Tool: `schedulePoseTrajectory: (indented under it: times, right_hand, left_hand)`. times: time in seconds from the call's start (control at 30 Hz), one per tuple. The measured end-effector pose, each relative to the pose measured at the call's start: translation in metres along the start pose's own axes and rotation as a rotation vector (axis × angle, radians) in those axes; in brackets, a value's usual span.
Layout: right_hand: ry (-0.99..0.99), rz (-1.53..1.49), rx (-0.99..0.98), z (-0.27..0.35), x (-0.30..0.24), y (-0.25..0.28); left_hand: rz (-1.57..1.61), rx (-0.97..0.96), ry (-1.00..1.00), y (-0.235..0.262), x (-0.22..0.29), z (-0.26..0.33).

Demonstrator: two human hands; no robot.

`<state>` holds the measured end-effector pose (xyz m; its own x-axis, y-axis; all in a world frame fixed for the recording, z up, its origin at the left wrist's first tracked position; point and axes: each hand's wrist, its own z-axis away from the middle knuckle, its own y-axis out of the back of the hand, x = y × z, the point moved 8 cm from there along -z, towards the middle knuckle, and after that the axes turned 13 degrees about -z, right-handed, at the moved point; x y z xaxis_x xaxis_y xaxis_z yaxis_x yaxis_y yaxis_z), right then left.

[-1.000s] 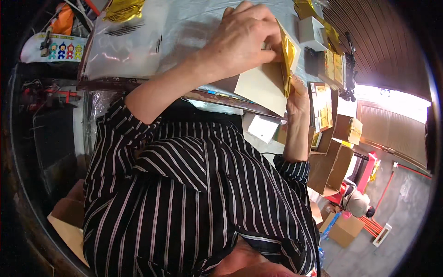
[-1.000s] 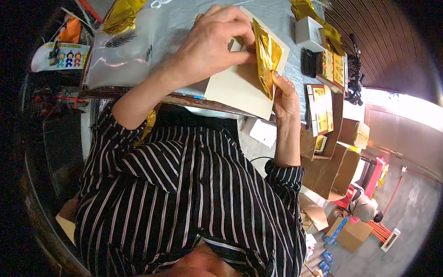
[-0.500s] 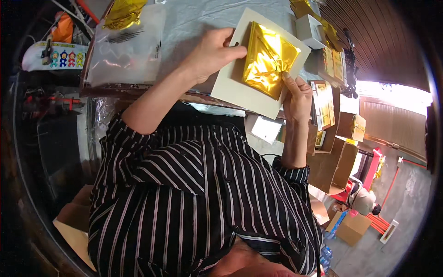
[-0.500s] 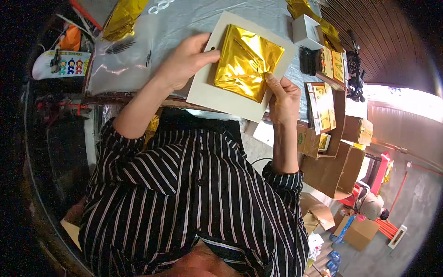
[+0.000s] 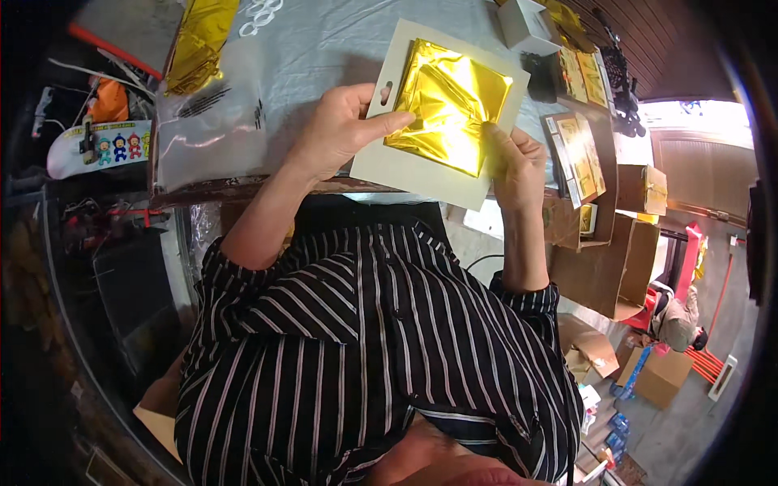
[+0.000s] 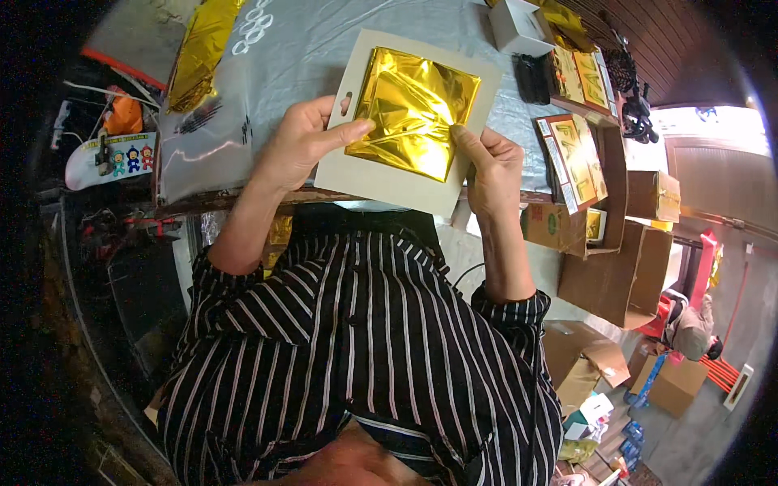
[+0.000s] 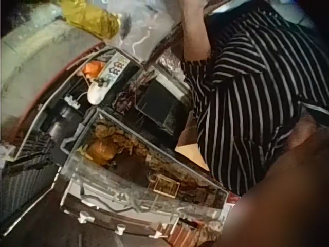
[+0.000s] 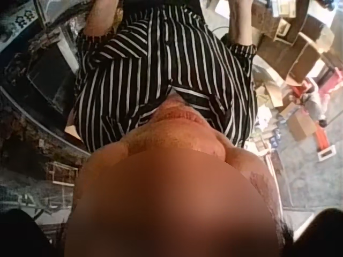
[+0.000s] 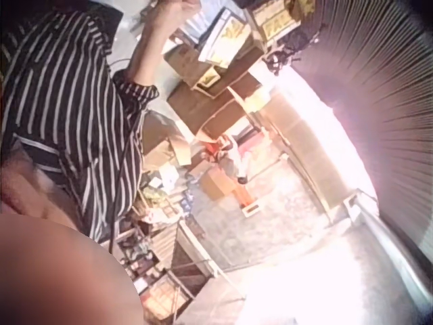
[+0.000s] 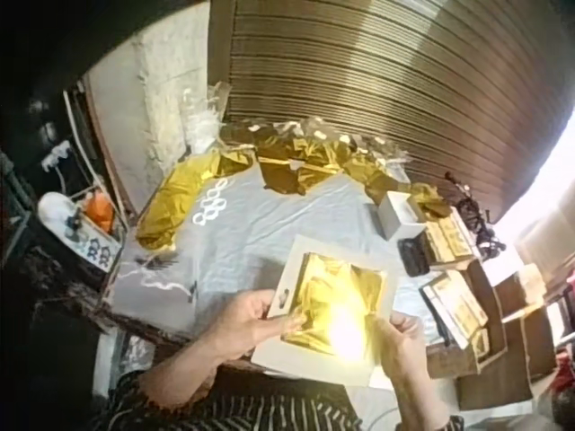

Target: Folding and flattening gold foil sheets and star-shaped balloons on a workstation.

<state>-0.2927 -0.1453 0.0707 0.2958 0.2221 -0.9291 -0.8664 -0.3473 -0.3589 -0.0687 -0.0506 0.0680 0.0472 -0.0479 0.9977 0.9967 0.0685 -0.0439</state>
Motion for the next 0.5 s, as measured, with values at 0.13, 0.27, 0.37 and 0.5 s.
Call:
schedulePoseTrajectory:
  times: [0.13,0.27,0.37,0.5]
  right_hand:
    - [-0.031,-0.063,0.036,0.003,-0.003,-0.001]
    - [-0.107,-0.024,0.061,0.006,-0.005,0.006]
    - [-0.098,-0.171,0.024,0.002,0.010,0.024]
    - [-0.064,-0.223,0.050,0.002,-0.001,0.052]
  left_hand:
    - [-0.053,-0.026,0.022,-0.007,-0.002,-0.004]
    - [-0.086,-0.005,0.089,-0.013,-0.002,-0.003]
    - [-0.116,-0.040,0.090,-0.014,-0.007,-0.016]
    - [-0.400,-0.157,0.071,0.003,0.026,-0.075]
